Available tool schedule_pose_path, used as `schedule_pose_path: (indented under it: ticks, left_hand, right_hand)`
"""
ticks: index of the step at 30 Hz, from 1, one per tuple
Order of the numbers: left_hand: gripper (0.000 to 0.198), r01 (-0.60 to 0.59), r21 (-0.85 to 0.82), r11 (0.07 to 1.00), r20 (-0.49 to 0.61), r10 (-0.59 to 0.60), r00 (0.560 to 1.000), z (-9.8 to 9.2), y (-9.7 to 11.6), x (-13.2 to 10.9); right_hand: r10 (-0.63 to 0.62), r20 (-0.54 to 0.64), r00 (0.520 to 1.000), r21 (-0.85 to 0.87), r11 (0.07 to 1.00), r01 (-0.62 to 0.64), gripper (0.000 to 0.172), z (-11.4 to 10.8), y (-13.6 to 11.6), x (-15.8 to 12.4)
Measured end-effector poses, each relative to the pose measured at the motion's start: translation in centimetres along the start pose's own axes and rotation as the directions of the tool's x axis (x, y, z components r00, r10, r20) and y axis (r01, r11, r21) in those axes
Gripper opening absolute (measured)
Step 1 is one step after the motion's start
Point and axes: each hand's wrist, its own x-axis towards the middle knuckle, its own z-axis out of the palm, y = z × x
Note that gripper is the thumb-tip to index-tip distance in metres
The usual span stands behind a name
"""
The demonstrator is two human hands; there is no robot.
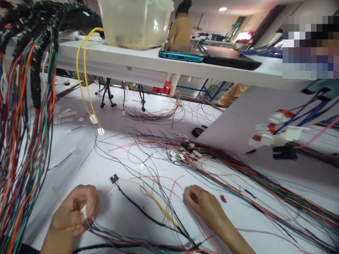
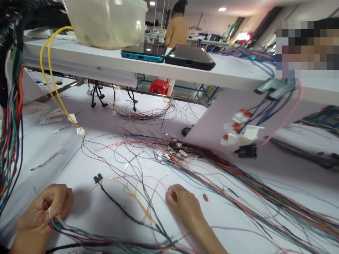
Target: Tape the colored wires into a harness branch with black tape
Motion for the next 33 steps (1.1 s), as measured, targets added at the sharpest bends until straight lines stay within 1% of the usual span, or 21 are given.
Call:
schedule_pose_path:
  ticks: [1, 2, 3, 4, 5, 6, 7, 8, 9, 10, 12, 14, 16, 18, 20, 21, 22, 25, 27, 30, 33]
  left_hand:
    - [0.026, 0.007, -0.004, 1.0, -0.003, -0.007, 1.0, 0.0, 0.0, 0.0]
    - [0.026, 0.021, -0.006, 1.0, -0.005, -0.021, 1.0, -0.1, 0.1, 0.1]
    - [0.027, 0.04, -0.007, 0.999, -0.014, -0.04, 0.999, -0.2, 0.1, 0.2]
    - [0.027, 0.071, -0.005, 0.997, -0.027, -0.071, 0.997, -0.2, 0.2, 0.3]
    - [0.027, 0.109, -0.002, 0.994, -0.045, -0.109, 0.993, -0.2, 0.2, 0.4]
    - [0.026, 0.15, 0.001, 0.989, -0.067, -0.149, 0.987, -0.2, 0.3, 0.6]
    - [0.026, 0.186, 0.0, 0.983, -0.093, -0.185, 0.978, -0.2, 0.4, 0.8]
    - [0.026, 0.217, -0.002, 0.976, -0.12, -0.216, 0.969, -0.1, 0.5, 1.0]
    - [0.027, 0.241, -0.005, 0.971, -0.143, -0.239, 0.96, 0.0, 0.6, 1.1]
    - [0.027, 0.257, -0.006, 0.966, -0.16, -0.255, 0.954, 0.1, 0.7, 1.2]
    - [0.027, 0.281, 0.0, 0.96, -0.18, -0.277, 0.944, 0.3, 0.9, 1.3]
    - [0.027, 0.311, 0.014, 0.95, -0.189, -0.303, 0.934, 0.5, 1.0, 1.6]
    - [0.027, 0.328, 0.034, 0.944, -0.212, -0.314, 0.926, 0.7, 1.2, 2.0]
    - [0.026, 0.329, 0.068, 0.942, -0.26, -0.302, 0.917, 1.0, 1.2, 2.5]
    - [0.025, 0.325, 0.12, 0.938, -0.323, -0.273, 0.906, 1.2, 1.0, 3.1]
    - [0.025, 0.326, 0.145, 0.934, -0.346, -0.261, 0.901, 1.3, 0.8, 3.4]
    - [0.026, 0.326, 0.165, 0.931, -0.362, -0.25, 0.898, 1.3, 0.6, 3.6]
    - [0.027, 0.326, 0.183, 0.927, -0.371, -0.242, 0.896, 1.2, 0.1, 4.0]
    - [0.029, 0.324, 0.166, 0.931, -0.376, -0.244, 0.894, 1.1, -0.1, 4.1]
    - [0.03, 0.307, 0.115, 0.945, -0.412, -0.236, 0.88, 1.1, -0.3, 4.4]
    - [0.032, 0.277, 0.062, 0.959, -0.476, -0.216, 0.852, 1.4, -0.6, 4.6]
  right_hand:
    - [0.019, -0.001, 1.0, 0.158, 0.987, -0.019, 0.021, -0.4, 0.0, -0.2]
    - [0.037, 0.025, 0.999, 0.345, 0.938, -0.044, 0.024, -1.0, 0.0, -0.5]
    - [0.041, 0.079, 0.996, 0.532, 0.843, -0.077, 0.028, -1.6, 0.1, -0.9]
    - [0.018, 0.153, 0.988, 0.688, 0.716, -0.12, 0.033, -2.2, 0.2, -1.3]
    - [-0.031, 0.229, 0.973, 0.792, 0.587, -0.168, 0.038, -2.8, 0.4, -1.7]
    - [-0.092, 0.29, 0.953, 0.848, 0.486, -0.211, 0.042, -3.3, 0.5, -2.0]
    - [-0.145, 0.323, 0.935, 0.874, 0.424, -0.236, 0.044, -3.8, 0.6, -2.2]
    - [-0.171, 0.321, 0.932, 0.889, 0.394, -0.234, 0.044, -4.3, 0.6, -2.2]
    - [-0.16, 0.283, 0.946, 0.902, 0.379, -0.206, 0.044, -4.7, 0.6, -2.1]
    - [-0.123, 0.229, 0.966, 0.911, 0.375, -0.169, 0.043, -5.1, 0.5, -1.9]
    - [-0.032, 0.149, 0.988, 0.903, 0.412, -0.122, 0.043, -5.8, 0.1, -1.4]
    - [-0.002, 0.148, 0.989, 0.866, 0.484, -0.129, 0.044, -6.5, -0.4, -0.9]
    - [-0.031, 0.16, 0.987, 0.817, 0.565, -0.115, 0.046, -7.0, -1.3, -0.6]
    - [-0.094, 0.176, 0.98, 0.736, 0.674, -0.068, 0.047, -7.2, -2.8, -0.3]
    - [-0.181, 0.28, 0.943, 0.599, 0.801, -0.024, 0.044, -6.7, -5.4, 0.2]
    - [-0.229, 0.342, 0.911, 0.535, 0.845, 0.012, 0.039, -6.1, -7.0, 0.6]
    - [-0.281, 0.365, 0.888, 0.506, 0.86, 0.064, 0.036, -5.2, -8.8, 1.1]
    - [-0.455, 0.264, 0.851, 0.468, 0.832, 0.299, 0.027, -1.6, -14.2, 3.1]
    - [-0.55, 0.206, 0.809, 0.419, 0.797, 0.435, 0.025, 1.3, -17.0, 4.5]
    - [-0.591, 0.124, 0.797, 0.329, 0.782, 0.529, 0.026, 5.3, -19.1, 6.1]
    - [-0.586, 0.01, 0.81, 0.23, 0.79, 0.569, 0.026, 7.6, -19.0, 6.7]
